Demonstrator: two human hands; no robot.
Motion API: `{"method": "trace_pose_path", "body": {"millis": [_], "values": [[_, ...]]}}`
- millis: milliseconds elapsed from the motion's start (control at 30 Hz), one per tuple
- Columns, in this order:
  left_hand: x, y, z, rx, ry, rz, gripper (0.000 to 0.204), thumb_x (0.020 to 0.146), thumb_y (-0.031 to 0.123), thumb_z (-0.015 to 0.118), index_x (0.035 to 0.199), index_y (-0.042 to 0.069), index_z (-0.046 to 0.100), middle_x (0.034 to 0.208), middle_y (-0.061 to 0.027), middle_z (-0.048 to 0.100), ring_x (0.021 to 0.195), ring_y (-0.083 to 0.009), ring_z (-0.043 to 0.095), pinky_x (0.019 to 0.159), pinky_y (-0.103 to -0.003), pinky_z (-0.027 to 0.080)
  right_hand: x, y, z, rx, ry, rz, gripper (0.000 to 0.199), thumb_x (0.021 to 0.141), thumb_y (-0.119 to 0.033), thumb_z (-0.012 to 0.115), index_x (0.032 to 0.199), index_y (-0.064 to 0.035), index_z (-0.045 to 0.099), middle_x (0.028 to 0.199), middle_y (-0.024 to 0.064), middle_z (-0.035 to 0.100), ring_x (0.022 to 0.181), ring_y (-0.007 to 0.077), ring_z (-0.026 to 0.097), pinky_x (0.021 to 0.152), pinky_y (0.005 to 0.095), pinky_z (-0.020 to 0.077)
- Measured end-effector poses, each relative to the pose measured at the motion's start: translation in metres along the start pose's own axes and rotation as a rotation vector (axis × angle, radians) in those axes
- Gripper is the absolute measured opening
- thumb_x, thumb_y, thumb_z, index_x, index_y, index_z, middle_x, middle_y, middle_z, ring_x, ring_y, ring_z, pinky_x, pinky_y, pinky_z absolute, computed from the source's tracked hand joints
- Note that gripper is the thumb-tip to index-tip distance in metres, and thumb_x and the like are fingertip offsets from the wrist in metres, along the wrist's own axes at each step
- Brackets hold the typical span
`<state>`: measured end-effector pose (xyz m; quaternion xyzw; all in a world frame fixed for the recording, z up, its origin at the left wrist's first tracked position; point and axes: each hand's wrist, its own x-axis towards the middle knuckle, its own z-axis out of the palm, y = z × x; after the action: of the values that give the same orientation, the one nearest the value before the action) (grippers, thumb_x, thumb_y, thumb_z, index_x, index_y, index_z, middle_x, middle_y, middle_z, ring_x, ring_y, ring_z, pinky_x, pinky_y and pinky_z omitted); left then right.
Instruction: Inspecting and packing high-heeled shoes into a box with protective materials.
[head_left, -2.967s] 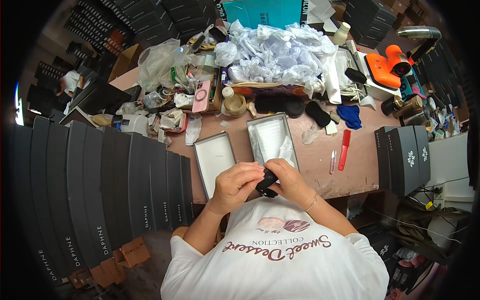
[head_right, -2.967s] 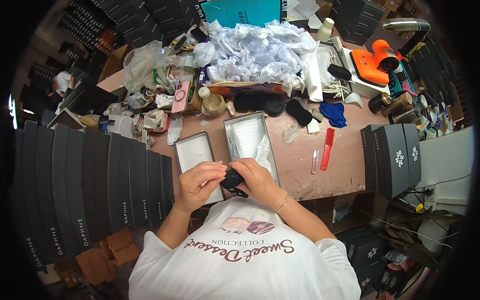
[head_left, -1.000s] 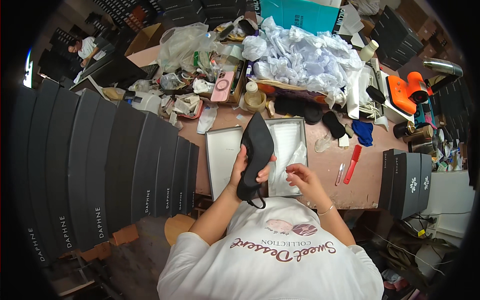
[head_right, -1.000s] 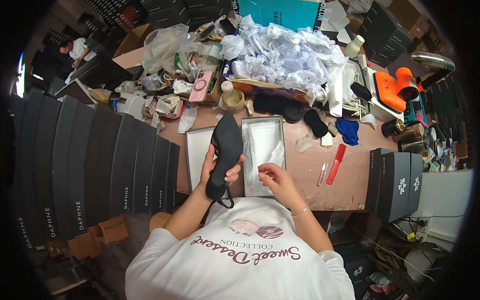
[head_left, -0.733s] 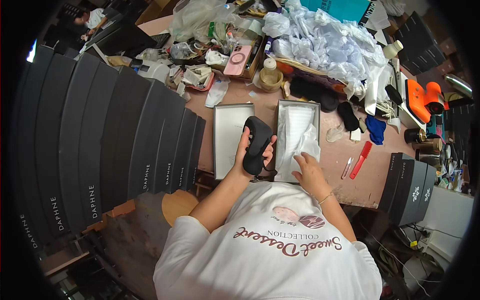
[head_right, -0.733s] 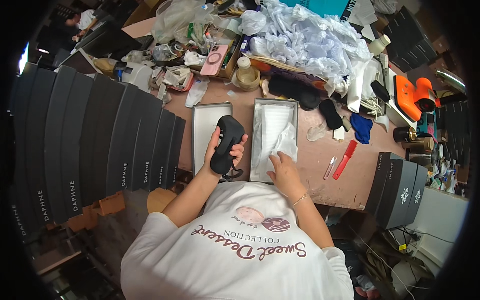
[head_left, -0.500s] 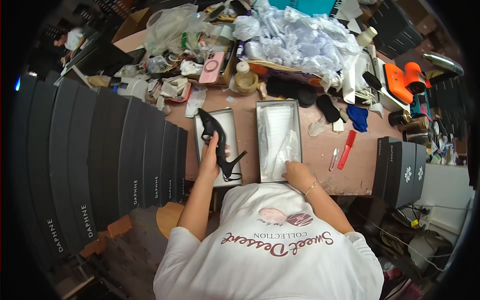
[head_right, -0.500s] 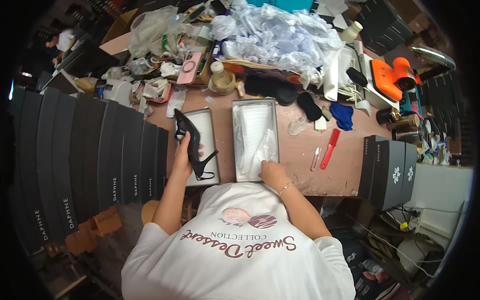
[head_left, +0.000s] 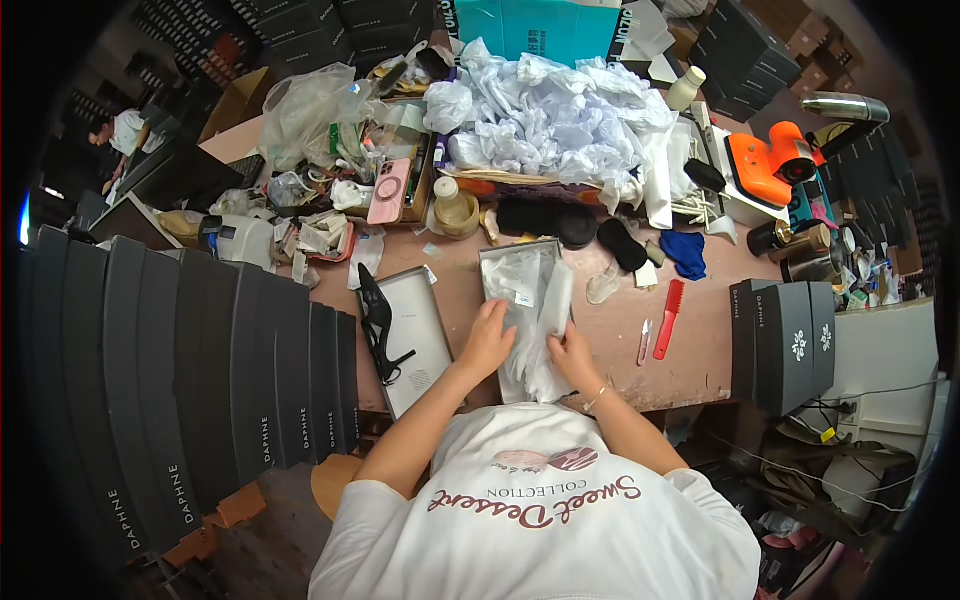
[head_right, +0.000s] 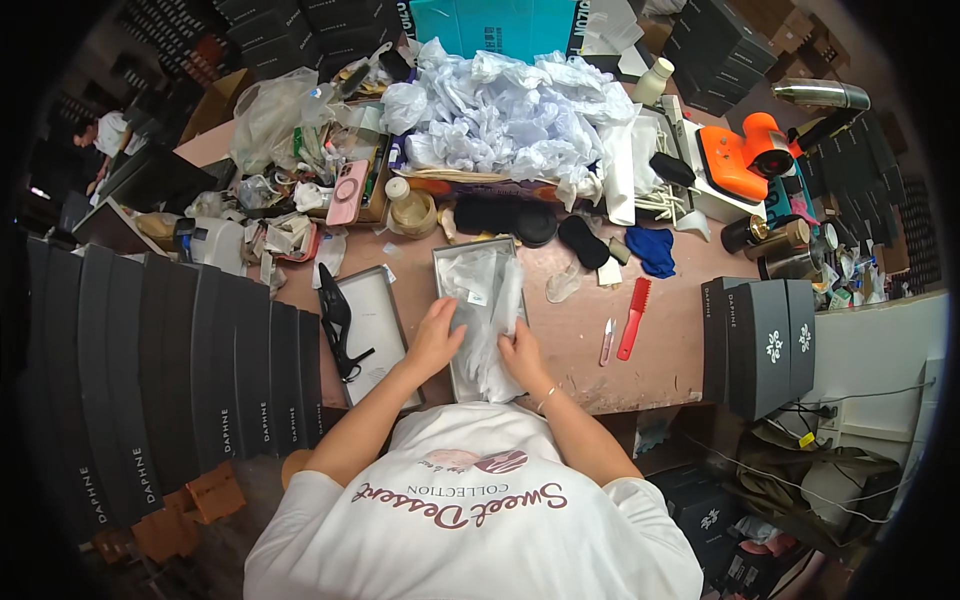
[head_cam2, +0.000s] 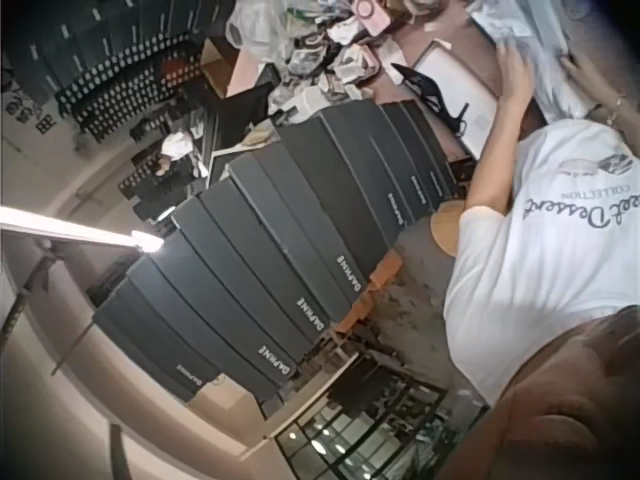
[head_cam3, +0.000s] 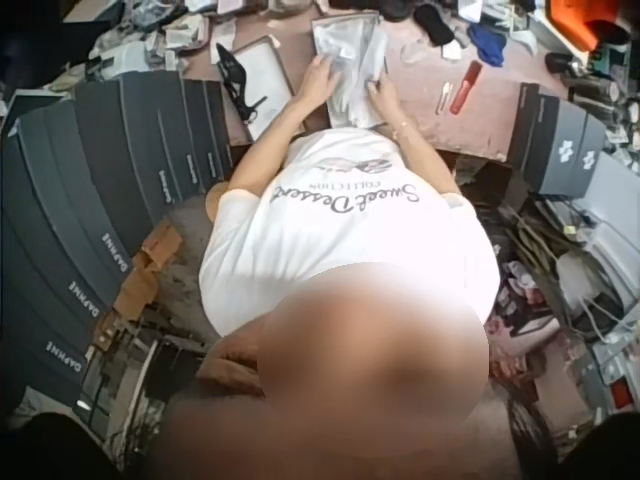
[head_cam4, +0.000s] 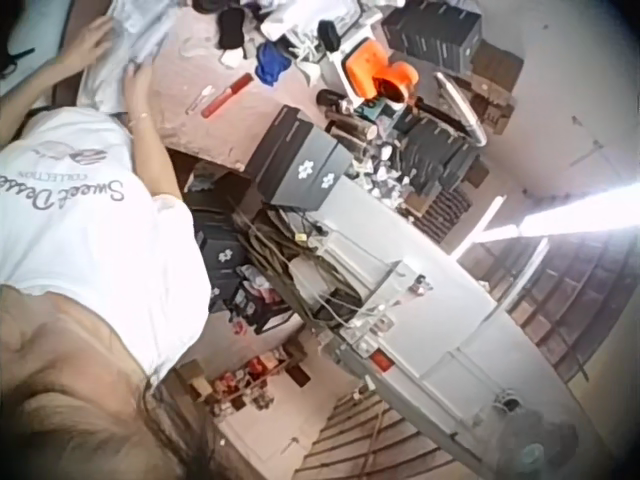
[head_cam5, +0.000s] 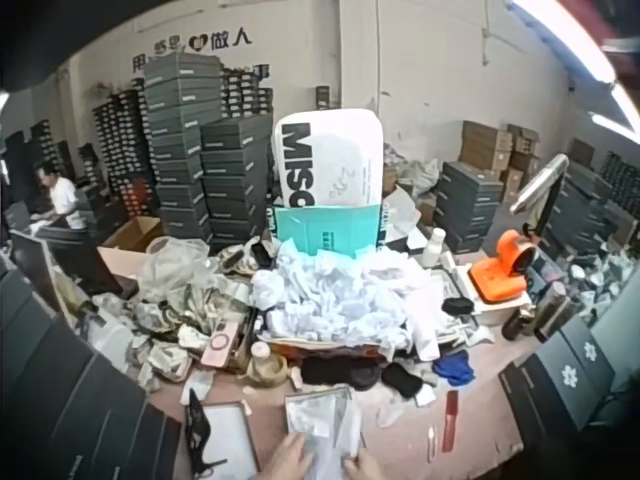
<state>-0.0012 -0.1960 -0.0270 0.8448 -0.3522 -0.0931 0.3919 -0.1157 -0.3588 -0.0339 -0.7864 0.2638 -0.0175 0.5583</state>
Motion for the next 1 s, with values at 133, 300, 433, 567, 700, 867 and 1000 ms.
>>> {"method": "trace_pose_path", "body": {"millis": [133, 300, 433, 567, 700, 867, 1000], "values": [[0.038, 0.023, 0.021, 0.322, -0.294, -0.168, 0.076, 0.077, 0.011, 0.065, 0.14, -0.001, 0.024, 0.118, -0.0236, 0.045, 0.11, -0.0391, 0.052, 0.088, -0.045, 0.047, -0.023, -0.001, -0.009, 0.018, 0.001, 0.05, 0.027, 0.082, -0.006, 0.054, 0.107, 0.0032, 0.052, 0.072, 0.0169, 0.058, 0.062, 0.0247, 0.058, 0.057, 0.0356, 0.0471], [0.069, 0.016, 0.028, 0.203, -0.364, -0.433, 0.08, 0.076, 0.007, 0.061, 0.145, 0.011, 0.021, 0.119, -0.0264, 0.051, 0.101, -0.0417, 0.057, 0.086, -0.046, 0.047, -0.026, 0.017, 0.008, -0.274, 0.065, -0.402, 0.041, 0.077, 0.001, 0.048, 0.118, 0.0042, 0.045, 0.096, 0.0281, 0.055, 0.08, 0.0405, 0.059, 0.073, 0.0462, 0.0474], [0.053, 0.019, -0.015, -0.162, -0.129, -0.291, 0.059, 0.083, 0.008, 0.058, 0.138, 0.003, 0.036, 0.109, -0.0193, 0.062, 0.094, -0.0327, 0.062, 0.082, -0.039, 0.05, -0.019, 0.021, 0.015, -0.431, -0.179, -0.146, 0.044, 0.078, -0.001, 0.05, 0.12, 0.0072, 0.042, 0.103, 0.0291, 0.051, 0.09, 0.0461, 0.056, 0.079, 0.0466, 0.0478], [0.038, 0.013, -0.088, -1.14, -0.12, -0.553, 0.046, 0.092, 0.025, 0.057, 0.129, 0.0, 0.046, 0.1, -0.0061, 0.063, 0.091, -0.0193, 0.062, 0.079, -0.031, 0.051, 0.005, 0.015, 0.027, -0.794, -0.313, -0.109, 0.029, 0.081, -0.005, 0.047, 0.108, 0.0043, 0.048, 0.102, 0.0249, 0.054, 0.086, 0.0403, 0.061, 0.074, 0.043, 0.051], [-0.004, -0.031, -0.073, -1.398, -0.027, -0.817, 0.048, 0.093, 0.041, 0.054, 0.118, 0.0, 0.055, 0.094, -0.0096, 0.065, 0.076, -0.0175, 0.066, 0.066, -0.028, 0.055, 0.029, -0.053, 0.009, -0.888, -0.484, -0.216, 0.041, 0.083, -0.024, 0.063, 0.112, 0.0022, 0.05, 0.103, 0.0224, 0.057, 0.086, 0.0369, 0.063, 0.073, 0.0405, 0.0518], [-0.023, 0.022, -0.064, -1.355, 0.088, -0.844, 0.04, 0.092, 0.032, 0.058, 0.115, -0.002, 0.056, 0.096, -0.0089, 0.065, 0.078, -0.0172, 0.066, 0.066, -0.027, 0.054, 0.018, -0.098, -0.042, -0.112, -0.274, -0.129, 0.055, 0.089, -0.032, 0.06, 0.13, -0.0005, 0.044, 0.121, 0.0158, 0.056, 0.096, 0.0258, 0.061, 0.077, 0.0353, 0.0502], [-0.024, 0.019, -0.04, -1.27, -0.101, -0.614, 0.032, 0.091, 0.024, 0.061, 0.113, 0.001, 0.06, 0.097, -0.0045, 0.065, 0.082, -0.0114, 0.063, 0.071, -0.024, 0.051, 0.023, -0.105, -0.054, 0.43, -0.129, -0.079, 0.045, 0.096, -0.035, 0.051, 0.128, -0.0034, 0.049, 0.112, 0.0053, 0.059, 0.1, 0.0125, 0.055, 0.079, 0.0269, 0.047]]}}
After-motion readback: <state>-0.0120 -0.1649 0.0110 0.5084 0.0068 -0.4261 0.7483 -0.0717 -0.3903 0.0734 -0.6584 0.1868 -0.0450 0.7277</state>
